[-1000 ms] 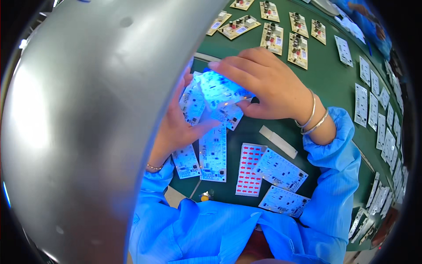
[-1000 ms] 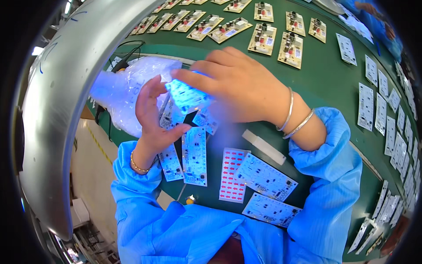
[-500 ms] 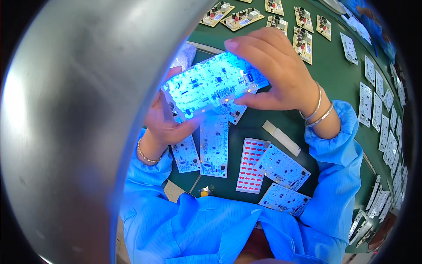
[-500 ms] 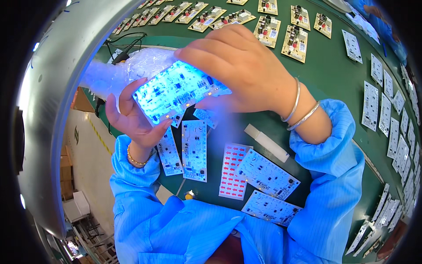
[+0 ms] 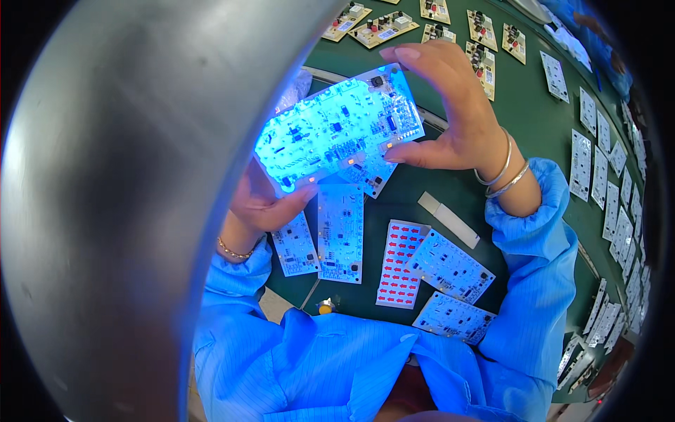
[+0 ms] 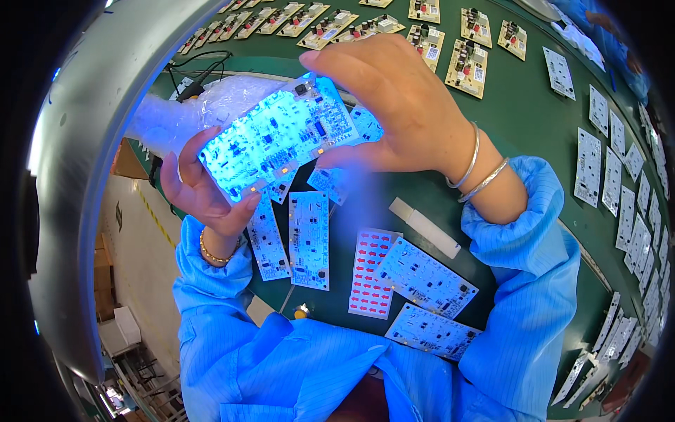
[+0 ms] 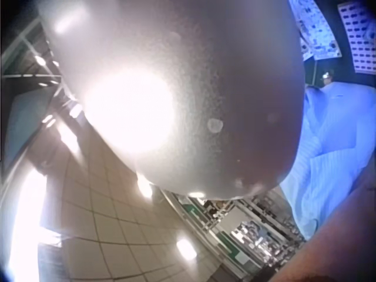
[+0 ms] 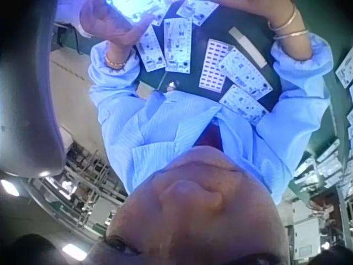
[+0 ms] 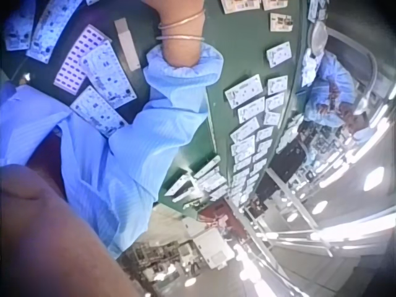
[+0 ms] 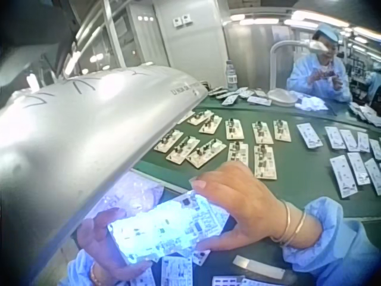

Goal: Inspecting and sorting printed circuit boards on an assembly line while applying labels.

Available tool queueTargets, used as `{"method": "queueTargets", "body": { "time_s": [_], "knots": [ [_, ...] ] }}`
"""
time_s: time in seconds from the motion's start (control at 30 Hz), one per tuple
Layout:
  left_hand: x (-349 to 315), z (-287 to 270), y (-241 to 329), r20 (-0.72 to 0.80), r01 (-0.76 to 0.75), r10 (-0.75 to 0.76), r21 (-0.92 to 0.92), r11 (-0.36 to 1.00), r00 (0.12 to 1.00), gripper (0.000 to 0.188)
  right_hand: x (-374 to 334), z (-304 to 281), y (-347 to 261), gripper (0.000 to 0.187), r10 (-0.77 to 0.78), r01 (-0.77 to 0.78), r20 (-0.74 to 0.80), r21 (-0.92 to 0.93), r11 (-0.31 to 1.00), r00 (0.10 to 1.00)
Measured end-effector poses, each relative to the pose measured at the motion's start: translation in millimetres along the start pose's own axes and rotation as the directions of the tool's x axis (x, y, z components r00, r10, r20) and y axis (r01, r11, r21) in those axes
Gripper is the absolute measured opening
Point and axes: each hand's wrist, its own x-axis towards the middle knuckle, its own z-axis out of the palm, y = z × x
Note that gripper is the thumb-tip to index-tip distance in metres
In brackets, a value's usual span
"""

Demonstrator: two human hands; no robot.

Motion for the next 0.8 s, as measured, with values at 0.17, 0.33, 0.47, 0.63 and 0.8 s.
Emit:
{"method": "queueTargets", "body": {
  "time_s": [0.17,0.33,0.47,0.63,0.8],
  "knots": [
    [-3,5,-3,-0.059,0.005,-0.006,-0.020,1.000,0.998,0.085,-3,2,2,0.070,-0.012,0.013,-0.023,0.041,0.999,1.000],
    [-6,7,-6,-0.123,0.032,-0.041,-0.079,0.996,0.992,0.084,-3,4,3,0.072,-0.048,0.054,-0.073,0.085,0.995,0.996],
    [-5,12,-6,-0.180,0.073,-0.098,-0.136,0.988,0.979,0.081,-5,4,2,0.073,-0.032,0.042,-0.089,0.115,0.993,0.995],
    [-3,17,-7,-0.248,0.113,-0.204,-0.338,0.934,0.947,0.071,-5,4,-2,0.072,0.066,-0.051,-0.079,0.184,0.982,0.995],
    [-2,17,-6,-0.240,0.186,-0.318,-0.447,0.875,0.917,0.064,-7,-2,-2,0.072,0.071,-0.073,0.017,0.157,0.985,0.997]
  ]
}}
